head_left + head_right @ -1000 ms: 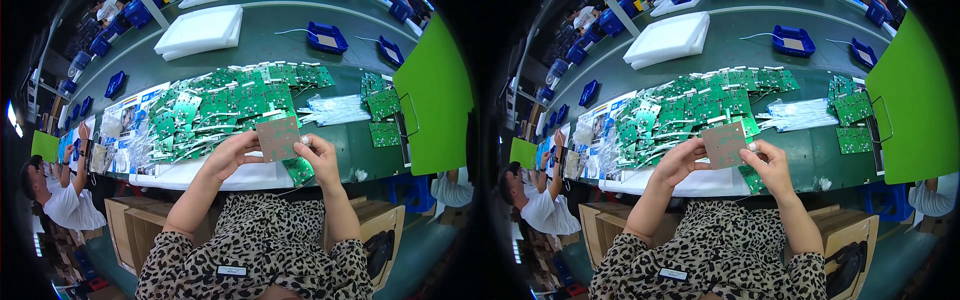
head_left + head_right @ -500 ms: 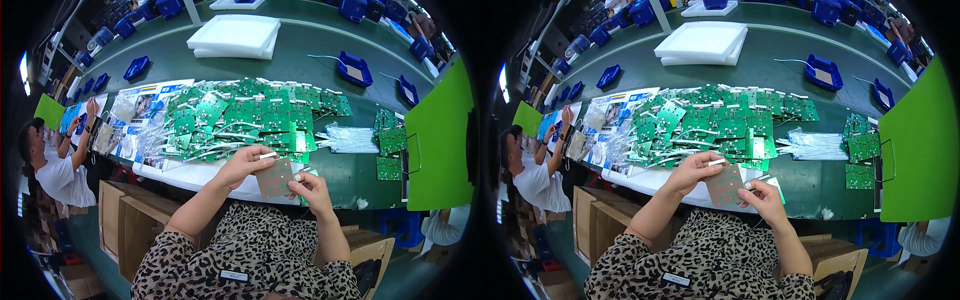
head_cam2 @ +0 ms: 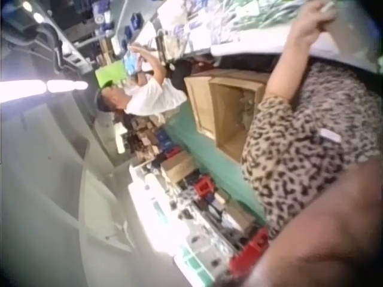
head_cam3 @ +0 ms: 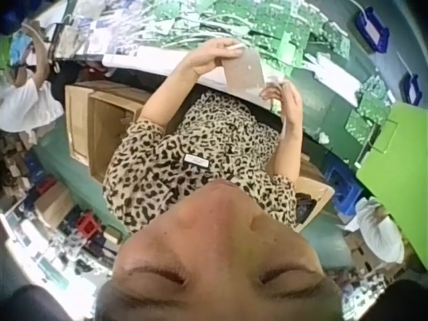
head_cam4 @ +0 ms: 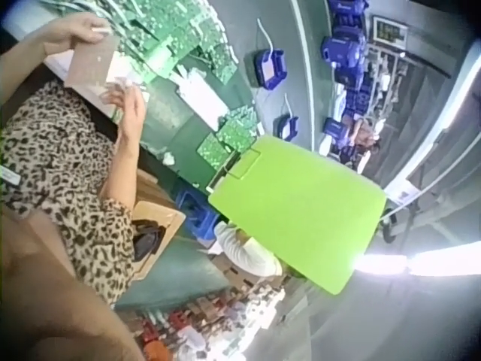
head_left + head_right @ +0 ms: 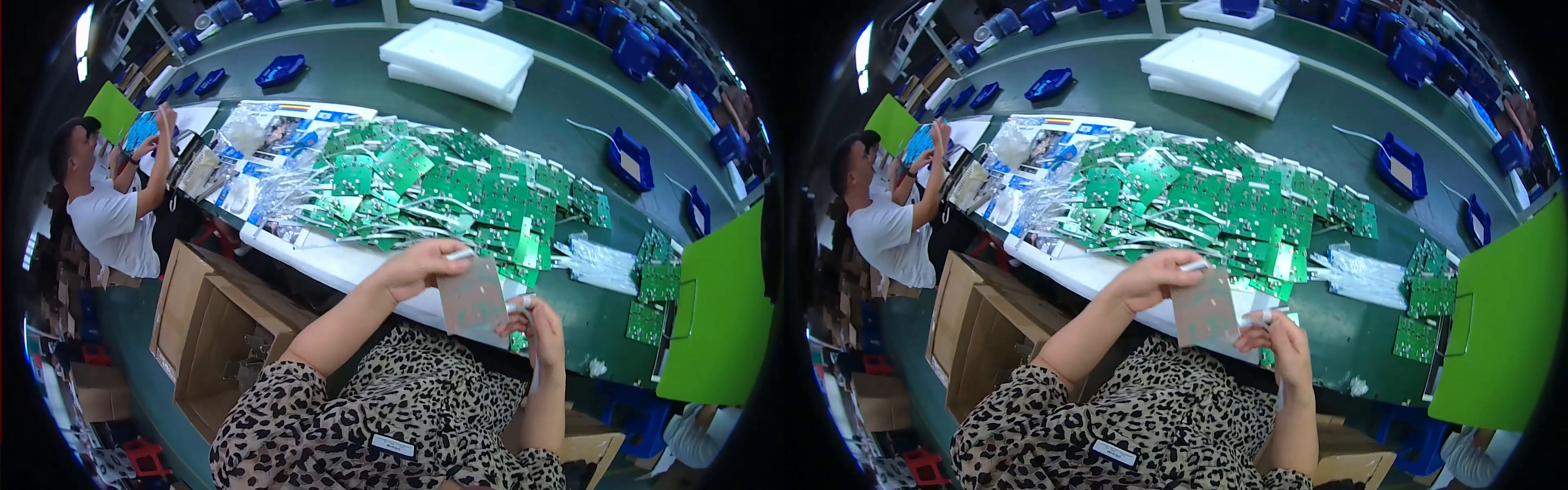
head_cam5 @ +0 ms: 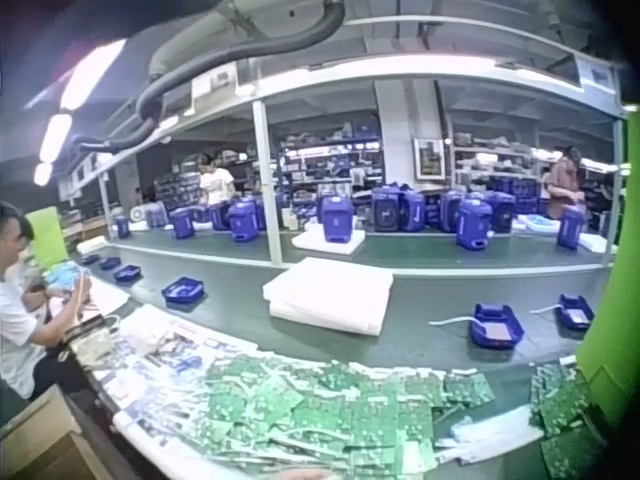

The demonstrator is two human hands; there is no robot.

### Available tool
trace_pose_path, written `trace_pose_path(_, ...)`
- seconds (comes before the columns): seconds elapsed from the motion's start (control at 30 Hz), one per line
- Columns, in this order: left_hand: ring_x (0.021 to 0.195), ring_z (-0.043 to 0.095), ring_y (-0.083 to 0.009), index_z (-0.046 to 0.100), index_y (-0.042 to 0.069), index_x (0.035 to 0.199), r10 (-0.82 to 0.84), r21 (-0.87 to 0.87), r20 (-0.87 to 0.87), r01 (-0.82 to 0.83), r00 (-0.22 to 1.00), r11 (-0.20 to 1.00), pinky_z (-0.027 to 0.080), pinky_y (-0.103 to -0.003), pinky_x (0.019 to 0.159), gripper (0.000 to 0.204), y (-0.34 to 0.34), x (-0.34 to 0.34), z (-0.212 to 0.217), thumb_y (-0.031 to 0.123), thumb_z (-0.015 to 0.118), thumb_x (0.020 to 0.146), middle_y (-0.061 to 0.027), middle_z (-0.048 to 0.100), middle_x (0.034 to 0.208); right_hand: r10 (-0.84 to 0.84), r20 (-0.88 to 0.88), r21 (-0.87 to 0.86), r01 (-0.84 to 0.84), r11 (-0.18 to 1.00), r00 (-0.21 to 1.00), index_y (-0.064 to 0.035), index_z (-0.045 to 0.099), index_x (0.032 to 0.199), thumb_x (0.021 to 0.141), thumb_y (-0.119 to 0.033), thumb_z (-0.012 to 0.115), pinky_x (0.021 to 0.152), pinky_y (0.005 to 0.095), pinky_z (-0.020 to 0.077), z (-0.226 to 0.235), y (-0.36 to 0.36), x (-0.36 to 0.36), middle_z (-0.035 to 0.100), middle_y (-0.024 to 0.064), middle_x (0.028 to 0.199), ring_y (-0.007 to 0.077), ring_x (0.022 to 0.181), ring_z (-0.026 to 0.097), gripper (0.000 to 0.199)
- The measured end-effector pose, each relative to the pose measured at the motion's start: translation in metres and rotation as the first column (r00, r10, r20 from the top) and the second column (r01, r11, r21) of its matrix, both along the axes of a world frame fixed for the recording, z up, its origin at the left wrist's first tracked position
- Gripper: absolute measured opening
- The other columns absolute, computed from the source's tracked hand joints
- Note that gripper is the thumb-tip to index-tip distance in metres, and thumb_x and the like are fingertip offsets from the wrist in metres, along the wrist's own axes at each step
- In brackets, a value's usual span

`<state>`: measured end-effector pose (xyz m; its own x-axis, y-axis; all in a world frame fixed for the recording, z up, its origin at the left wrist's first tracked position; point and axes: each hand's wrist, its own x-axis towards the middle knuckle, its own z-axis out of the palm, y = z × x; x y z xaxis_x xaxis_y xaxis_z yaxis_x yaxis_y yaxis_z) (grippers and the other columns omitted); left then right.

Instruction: The person assembles electronic circuit boards into plastic housings by hand, securing them with tape strips and metal plates.

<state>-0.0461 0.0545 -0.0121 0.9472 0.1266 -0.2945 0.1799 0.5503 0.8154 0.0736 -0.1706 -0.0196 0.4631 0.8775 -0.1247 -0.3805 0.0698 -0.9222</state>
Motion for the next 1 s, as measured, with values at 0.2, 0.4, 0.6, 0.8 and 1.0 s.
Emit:
trace_pose_path(0.2,0.078,0.058,-0.0073,0.055,0.009,0.103,0.286,-0.103,0.005,-0.284,0.958,0.953,0.046,-0.024,0.068,0.026,0.014,-0.017,0.009,0.018,0.062,0.080,0.0009,0.060,0.090,-0.014,-0.043,0.097,0.019,0.995,0.999,0.0060,0.050,0.102,0.094,-0.030,0.036,0.057,0.0265,0.0481,0.011,0.007,0.006,0.061,0.0165,0.083,0.0191,0.065,0.060,0.039)
trace_pose_path(0.4,0.074,0.057,-0.0062,0.056,0.009,0.101,0.277,-0.082,0.025,-0.274,0.961,0.958,0.044,-0.022,0.067,0.023,0.017,-0.021,0.013,0.016,0.062,0.080,0.0017,0.061,0.087,-0.019,-0.025,0.010,0.019,1.000,0.999,0.0038,0.051,0.103,0.093,-0.026,0.040,0.049,0.0227,0.0443,0.016,0.009,0.005,0.060,0.0130,0.077,0.0153,0.057,0.058,0.034)
trace_pose_path(0.6,0.074,0.058,-0.0064,0.056,0.008,0.101,0.333,-0.082,0.018,-0.331,0.943,0.940,0.044,-0.021,0.066,0.024,0.019,-0.027,0.012,0.015,0.062,0.079,0.0003,0.062,0.087,-0.130,0.049,-0.068,0.133,0.989,0.990,0.0017,0.054,0.100,0.090,-0.016,0.047,0.048,0.0192,0.0388,0.024,0.008,0.004,0.057,0.0060,0.071,0.0080,0.053,0.050,0.022)
trace_pose_path(0.8,0.070,0.057,-0.0056,0.059,0.007,0.098,0.353,0.113,0.070,-0.359,0.933,0.926,0.043,-0.019,0.060,0.025,0.032,-0.039,0.017,0.017,0.064,0.077,0.0006,0.062,0.084,-0.311,0.301,-0.106,0.355,0.929,0.902,-0.0015,0.058,0.093,0.085,-0.011,0.053,0.048,0.0164,0.0332,0.028,-0.005,0.021,0.054,0.0014,0.069,0.0037,0.054,0.045,0.014)
trace_pose_path(1.0,0.075,0.055,-0.0066,0.060,0.005,0.097,0.255,0.193,0.062,-0.262,0.965,0.945,0.042,-0.020,0.065,0.026,0.036,-0.042,0.020,0.017,0.067,0.075,-0.0003,0.061,0.084,-0.428,0.338,-0.066,0.474,0.878,0.838,-0.0019,0.059,0.093,0.085,-0.011,0.055,0.050,0.0164,0.0343,0.027,-0.017,0.031,0.056,0.0005,0.074,0.0037,0.057,0.046,0.013)
